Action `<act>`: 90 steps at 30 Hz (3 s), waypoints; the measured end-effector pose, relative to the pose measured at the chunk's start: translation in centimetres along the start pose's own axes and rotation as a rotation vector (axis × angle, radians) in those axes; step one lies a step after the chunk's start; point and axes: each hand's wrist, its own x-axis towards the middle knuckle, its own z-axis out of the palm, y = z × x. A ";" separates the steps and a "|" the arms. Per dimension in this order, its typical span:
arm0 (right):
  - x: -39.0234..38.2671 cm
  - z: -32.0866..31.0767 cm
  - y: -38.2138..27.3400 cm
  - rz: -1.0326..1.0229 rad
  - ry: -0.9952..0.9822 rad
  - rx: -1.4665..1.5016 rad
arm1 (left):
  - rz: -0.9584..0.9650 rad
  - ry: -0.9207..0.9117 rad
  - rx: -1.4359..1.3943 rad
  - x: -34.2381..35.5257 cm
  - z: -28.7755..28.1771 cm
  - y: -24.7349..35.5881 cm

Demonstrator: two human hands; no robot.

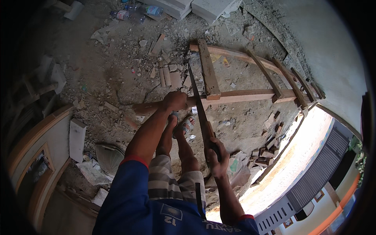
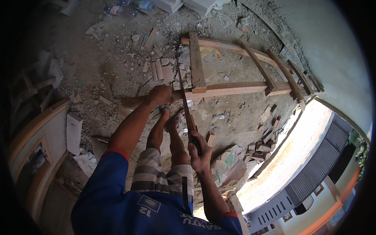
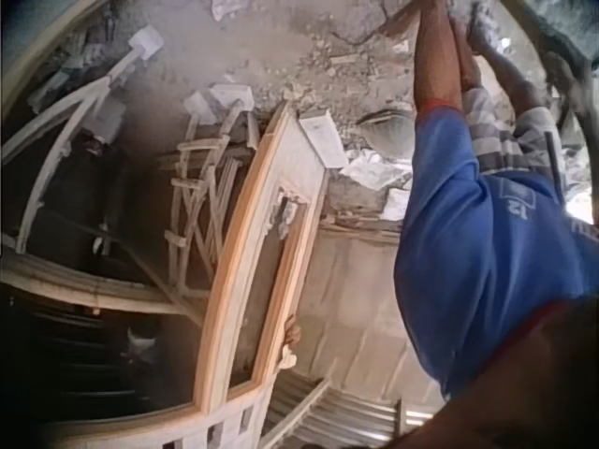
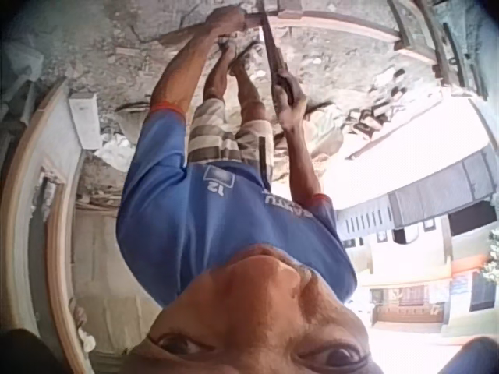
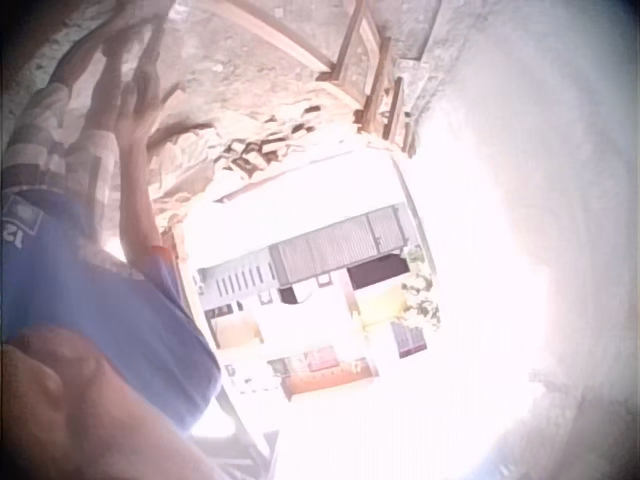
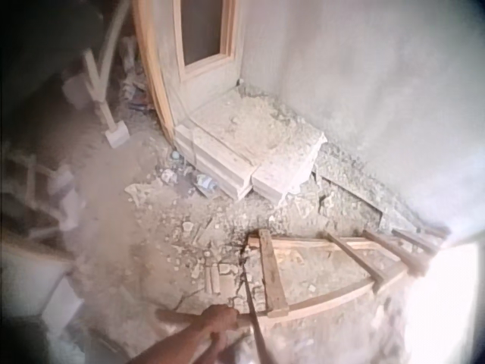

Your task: The person uses a hand saw to cut through a piece of lumber on the floor.

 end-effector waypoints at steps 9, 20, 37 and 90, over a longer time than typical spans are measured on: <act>-6.5 -3.3 0.2 0.027 0.031 0.042 | 0.037 0.002 -0.062 0.1 0.0 -0.1; -13.2 -7.1 -1.9 0.159 -0.003 0.050 | 0.004 -0.053 -0.022 -0.4 -0.2 -0.8; -11.9 -6.3 -0.6 0.132 0.000 0.076 | 0.032 -0.003 -0.024 -0.4 0.0 -0.4; -7.2 -4.5 -1.9 0.154 -0.055 0.053 | -0.037 -0.033 -0.005 -0.5 -0.2 -0.3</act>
